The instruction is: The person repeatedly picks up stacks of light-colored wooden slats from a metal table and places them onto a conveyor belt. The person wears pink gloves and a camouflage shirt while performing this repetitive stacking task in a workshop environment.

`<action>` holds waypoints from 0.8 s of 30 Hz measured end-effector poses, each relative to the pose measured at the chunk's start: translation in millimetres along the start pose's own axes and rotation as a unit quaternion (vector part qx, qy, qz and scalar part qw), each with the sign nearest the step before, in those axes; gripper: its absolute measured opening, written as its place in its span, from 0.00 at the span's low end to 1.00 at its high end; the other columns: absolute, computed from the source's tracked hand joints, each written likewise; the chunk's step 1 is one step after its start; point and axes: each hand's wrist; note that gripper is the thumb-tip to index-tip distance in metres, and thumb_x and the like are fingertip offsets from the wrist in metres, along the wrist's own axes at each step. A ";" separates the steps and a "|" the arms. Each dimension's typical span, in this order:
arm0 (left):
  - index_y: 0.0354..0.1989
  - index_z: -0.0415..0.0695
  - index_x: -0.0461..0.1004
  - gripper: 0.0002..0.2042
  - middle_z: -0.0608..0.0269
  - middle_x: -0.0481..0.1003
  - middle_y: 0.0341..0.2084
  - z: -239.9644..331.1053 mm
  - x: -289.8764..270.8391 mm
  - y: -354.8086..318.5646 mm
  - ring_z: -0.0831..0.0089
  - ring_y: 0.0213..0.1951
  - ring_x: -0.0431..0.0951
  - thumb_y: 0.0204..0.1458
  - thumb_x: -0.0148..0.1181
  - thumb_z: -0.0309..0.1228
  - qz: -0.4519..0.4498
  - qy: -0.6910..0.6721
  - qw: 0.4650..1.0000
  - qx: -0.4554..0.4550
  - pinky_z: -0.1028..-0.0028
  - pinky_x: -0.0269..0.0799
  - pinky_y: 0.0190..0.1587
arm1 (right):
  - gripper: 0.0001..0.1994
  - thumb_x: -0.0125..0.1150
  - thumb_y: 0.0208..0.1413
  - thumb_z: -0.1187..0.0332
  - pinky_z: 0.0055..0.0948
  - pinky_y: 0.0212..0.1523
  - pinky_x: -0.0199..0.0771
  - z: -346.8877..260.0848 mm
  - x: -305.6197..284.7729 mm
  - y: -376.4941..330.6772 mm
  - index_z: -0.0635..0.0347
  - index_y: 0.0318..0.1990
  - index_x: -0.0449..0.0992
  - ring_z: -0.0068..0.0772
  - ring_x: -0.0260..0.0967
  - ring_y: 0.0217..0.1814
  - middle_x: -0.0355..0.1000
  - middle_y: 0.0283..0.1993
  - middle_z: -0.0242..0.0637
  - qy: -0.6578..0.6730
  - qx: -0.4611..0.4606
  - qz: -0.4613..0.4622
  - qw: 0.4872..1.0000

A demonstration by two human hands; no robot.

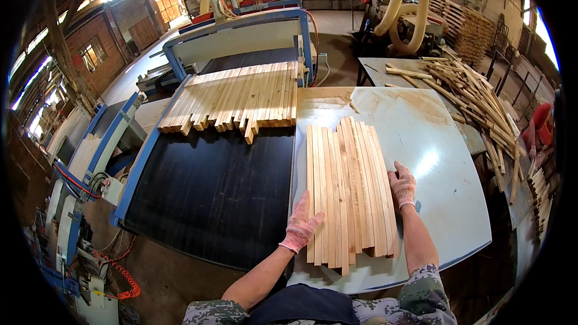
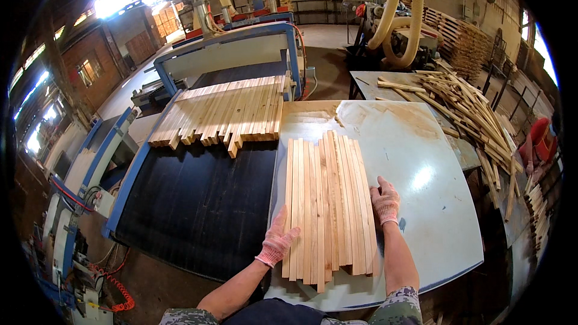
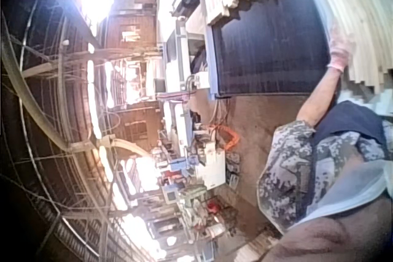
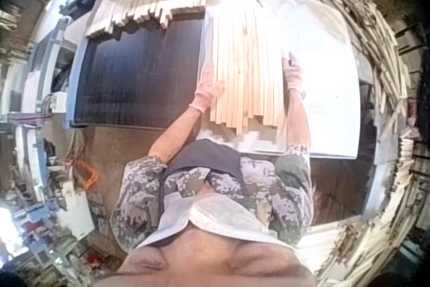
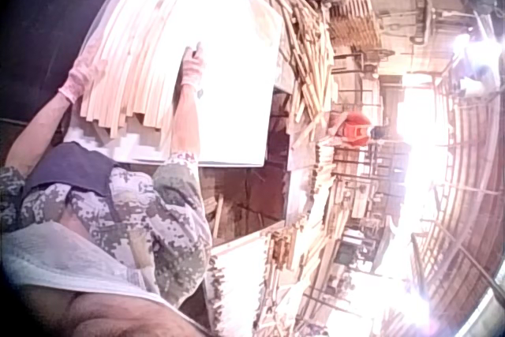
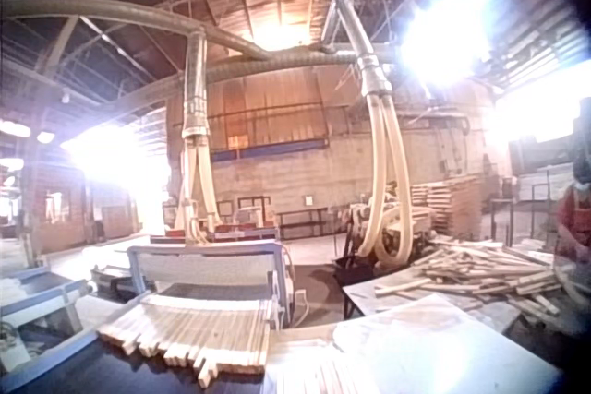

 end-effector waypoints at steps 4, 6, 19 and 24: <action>0.81 0.37 0.56 0.45 0.40 0.66 0.72 1.6 2.1 0.4 0.51 0.73 0.67 0.59 0.74 0.38 -0.003 -0.015 1.000 0.000 0.62 0.60 0.77 | 0.26 0.66 0.61 0.59 0.43 0.58 0.79 11.1 3.3 3.2 0.61 0.64 0.81 0.49 0.81 0.51 0.82 0.52 0.49 0.000 -0.001 -0.001 1.000; 0.81 0.37 0.56 0.45 0.40 0.65 0.73 3.3 1.0 -0.4 0.50 0.73 0.66 0.59 0.74 0.39 -0.005 -0.022 1.000 0.000 0.62 0.60 0.77 | 0.26 0.66 0.61 0.59 0.43 0.58 0.79 10.3 3.9 3.4 0.61 0.64 0.81 0.50 0.81 0.51 0.82 0.52 0.49 0.001 -0.003 0.000 1.000; 0.80 0.36 0.56 0.45 0.35 0.66 0.71 12.0 -3.5 -3.7 0.44 0.73 0.66 0.58 0.70 0.41 0.012 0.011 1.000 -0.003 0.59 0.60 0.77 | 0.21 0.60 0.69 0.60 0.45 0.58 0.79 33.6 15.5 4.1 0.66 0.62 0.81 0.54 0.80 0.55 0.82 0.53 0.54 0.066 -0.078 0.038 0.994; 0.82 0.39 0.52 0.47 0.38 0.63 0.75 19.8 -1.2 0.1 0.47 0.76 0.62 0.59 0.70 0.45 -0.009 0.024 0.999 -0.033 0.60 0.56 0.79 | 0.27 0.57 0.74 0.45 0.41 0.57 0.76 23.6 -6.0 13.1 0.67 0.45 0.83 0.39 0.77 0.51 0.82 0.43 0.39 0.225 0.178 -0.171 0.943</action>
Point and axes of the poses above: each hand's wrist, its own y-axis towards the middle knuckle, its own x-axis out of the palm, z = x × y
